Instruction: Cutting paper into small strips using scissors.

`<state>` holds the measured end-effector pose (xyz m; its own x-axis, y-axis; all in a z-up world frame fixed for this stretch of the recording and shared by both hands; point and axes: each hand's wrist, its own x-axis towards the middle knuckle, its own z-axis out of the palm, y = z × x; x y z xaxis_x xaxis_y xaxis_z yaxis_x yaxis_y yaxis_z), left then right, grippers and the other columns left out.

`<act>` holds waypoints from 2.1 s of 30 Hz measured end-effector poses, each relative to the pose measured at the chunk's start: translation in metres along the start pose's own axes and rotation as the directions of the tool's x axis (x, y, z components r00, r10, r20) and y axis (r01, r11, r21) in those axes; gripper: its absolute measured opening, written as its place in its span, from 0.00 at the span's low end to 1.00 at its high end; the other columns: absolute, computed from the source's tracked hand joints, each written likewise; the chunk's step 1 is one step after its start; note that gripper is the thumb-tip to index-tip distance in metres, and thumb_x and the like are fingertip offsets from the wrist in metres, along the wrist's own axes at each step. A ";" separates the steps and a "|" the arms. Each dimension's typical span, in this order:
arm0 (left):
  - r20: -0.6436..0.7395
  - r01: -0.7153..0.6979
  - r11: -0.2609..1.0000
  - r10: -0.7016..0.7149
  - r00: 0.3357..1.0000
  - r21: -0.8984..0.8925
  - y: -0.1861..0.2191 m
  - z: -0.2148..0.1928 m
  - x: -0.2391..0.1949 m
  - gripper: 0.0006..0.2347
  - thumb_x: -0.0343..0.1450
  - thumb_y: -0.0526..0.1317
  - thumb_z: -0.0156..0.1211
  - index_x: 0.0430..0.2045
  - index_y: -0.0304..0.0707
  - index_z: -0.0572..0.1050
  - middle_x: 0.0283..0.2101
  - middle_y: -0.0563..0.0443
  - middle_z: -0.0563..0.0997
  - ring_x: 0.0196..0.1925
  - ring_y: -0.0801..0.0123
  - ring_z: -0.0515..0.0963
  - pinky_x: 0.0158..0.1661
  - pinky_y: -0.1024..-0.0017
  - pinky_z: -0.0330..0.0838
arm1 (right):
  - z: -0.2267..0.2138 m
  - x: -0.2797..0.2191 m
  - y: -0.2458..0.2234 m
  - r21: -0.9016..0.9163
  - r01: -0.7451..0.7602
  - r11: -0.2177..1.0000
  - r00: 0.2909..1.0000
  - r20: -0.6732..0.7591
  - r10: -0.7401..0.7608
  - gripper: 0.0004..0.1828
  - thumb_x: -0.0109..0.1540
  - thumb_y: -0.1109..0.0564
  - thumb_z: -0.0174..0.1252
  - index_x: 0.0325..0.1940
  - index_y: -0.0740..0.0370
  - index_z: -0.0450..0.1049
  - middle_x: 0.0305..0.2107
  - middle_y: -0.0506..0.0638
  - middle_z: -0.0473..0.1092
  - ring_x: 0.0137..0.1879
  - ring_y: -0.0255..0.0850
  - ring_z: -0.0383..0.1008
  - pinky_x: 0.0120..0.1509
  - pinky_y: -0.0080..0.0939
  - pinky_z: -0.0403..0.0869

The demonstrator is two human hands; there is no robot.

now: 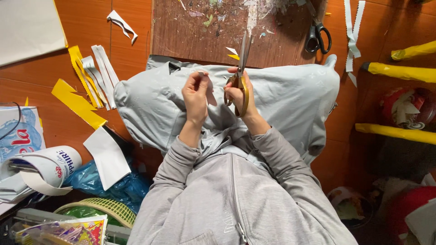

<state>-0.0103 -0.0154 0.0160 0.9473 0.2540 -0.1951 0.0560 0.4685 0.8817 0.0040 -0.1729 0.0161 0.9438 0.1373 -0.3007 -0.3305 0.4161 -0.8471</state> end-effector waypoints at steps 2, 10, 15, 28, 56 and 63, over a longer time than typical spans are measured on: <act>0.000 0.018 0.997 -0.018 1.000 0.074 0.008 0.000 0.003 0.05 0.79 0.33 0.60 0.45 0.30 0.78 0.36 0.55 0.78 0.36 0.78 0.74 0.38 0.78 0.71 | 0.006 -0.002 -0.007 0.002 0.010 1.000 1.000 0.007 -0.010 0.27 0.60 0.66 0.57 0.64 0.63 0.64 0.30 0.47 0.69 0.31 0.33 0.69 0.34 0.33 0.69; 0.066 0.121 0.975 -0.135 0.989 0.185 -0.008 -0.011 0.003 0.11 0.74 0.28 0.59 0.51 0.31 0.76 0.44 0.54 0.81 0.45 0.78 0.79 0.47 0.79 0.75 | 0.007 0.000 0.002 -0.054 0.021 0.998 0.999 -0.048 -0.023 0.29 0.61 0.69 0.53 0.67 0.60 0.60 0.39 0.48 0.75 0.37 0.34 0.77 0.36 0.33 0.72; 0.138 0.066 0.933 -0.122 0.983 0.354 0.012 0.006 -0.003 0.13 0.74 0.27 0.58 0.53 0.32 0.74 0.39 0.52 0.81 0.38 0.77 0.80 0.42 0.77 0.78 | 0.009 0.000 0.007 -0.141 0.194 0.971 0.981 0.046 -0.189 0.29 0.65 0.71 0.59 0.69 0.59 0.61 0.39 0.46 0.71 0.42 0.32 0.73 0.45 0.36 0.78; 0.174 0.080 0.890 -0.174 0.969 0.448 0.013 0.008 -0.006 0.18 0.72 0.28 0.63 0.57 0.33 0.71 0.35 0.52 0.81 0.35 0.79 0.78 0.36 0.81 0.73 | 0.008 0.002 -0.001 -0.191 0.111 0.975 0.992 -0.033 -0.119 0.31 0.64 0.66 0.58 0.68 0.57 0.55 0.33 0.44 0.70 0.30 0.29 0.70 0.28 0.29 0.69; 0.059 -0.035 0.917 0.012 0.998 0.397 0.048 0.000 0.019 0.11 0.73 0.27 0.62 0.49 0.31 0.73 0.38 0.51 0.82 0.39 0.77 0.82 0.41 0.78 0.79 | 0.024 -0.023 0.009 -0.590 0.089 0.803 0.969 0.238 0.067 0.09 0.66 0.59 0.57 0.48 0.60 0.66 0.25 0.47 0.67 0.31 0.33 0.67 0.37 0.35 0.70; 0.060 -0.031 0.927 0.009 0.998 0.375 0.044 0.002 0.018 0.12 0.73 0.28 0.62 0.50 0.32 0.71 0.39 0.51 0.81 0.39 0.78 0.81 0.40 0.78 0.78 | 0.024 -0.026 0.013 -0.602 0.217 0.768 0.963 0.263 -0.065 0.11 0.57 0.69 0.53 0.42 0.61 0.65 0.24 0.46 0.66 0.29 0.32 0.66 0.36 0.33 0.68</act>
<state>0.0099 0.0084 0.0518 0.9651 0.2066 -0.1607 0.1404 0.1094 0.9840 -0.0245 -0.1498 0.0236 0.9322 0.3419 -0.1191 -0.0548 -0.1919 -0.9799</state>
